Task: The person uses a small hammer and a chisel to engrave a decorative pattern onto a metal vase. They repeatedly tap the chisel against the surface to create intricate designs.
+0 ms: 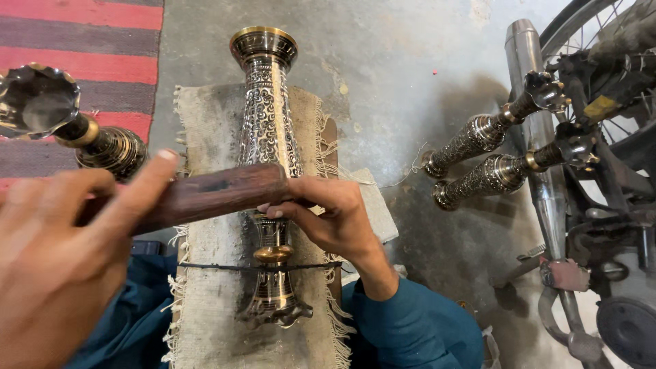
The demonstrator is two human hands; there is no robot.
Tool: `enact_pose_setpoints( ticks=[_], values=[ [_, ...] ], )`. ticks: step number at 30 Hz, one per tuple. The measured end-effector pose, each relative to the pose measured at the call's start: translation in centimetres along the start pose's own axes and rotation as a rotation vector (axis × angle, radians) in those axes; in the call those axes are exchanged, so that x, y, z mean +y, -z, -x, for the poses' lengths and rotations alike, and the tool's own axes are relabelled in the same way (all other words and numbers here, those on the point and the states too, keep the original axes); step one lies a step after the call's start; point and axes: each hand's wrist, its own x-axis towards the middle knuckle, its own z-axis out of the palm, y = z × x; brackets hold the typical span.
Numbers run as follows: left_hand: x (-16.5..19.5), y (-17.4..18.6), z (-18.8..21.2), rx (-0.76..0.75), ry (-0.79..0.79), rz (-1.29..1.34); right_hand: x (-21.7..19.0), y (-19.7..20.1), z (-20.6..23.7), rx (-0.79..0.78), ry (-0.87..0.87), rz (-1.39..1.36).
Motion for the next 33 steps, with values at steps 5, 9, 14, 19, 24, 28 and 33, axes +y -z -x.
enact_pose_setpoints(
  ticks=[5,9,14,19,24,28,33],
  values=[
    [0.3,0.0,-0.2,-0.054,0.011,-0.027,0.4,0.1,0.1,0.029,0.011,-0.103],
    [0.3,-0.1,-0.1,0.007,0.021,0.055,0.5,0.1,0.6,0.044,0.004,-0.121],
    [0.7,-0.3,-0.1,0.033,0.012,0.055,1.0,0.4,1.0,0.059,0.01,-0.07],
    [1.1,-0.3,-0.7,0.025,0.017,0.122,1.3,0.8,1.2,0.068,0.033,-0.02],
    [1.4,-0.5,-0.8,0.008,0.093,0.172,0.7,0.9,1.5,0.055,-0.046,-0.231],
    [0.8,-0.7,-0.9,-0.05,0.06,0.13,0.6,1.1,1.3,0.082,-0.007,-0.076],
    [0.9,-1.6,-0.8,-0.037,0.122,0.317,0.7,1.4,1.6,0.078,-0.068,-0.195]
  ],
)
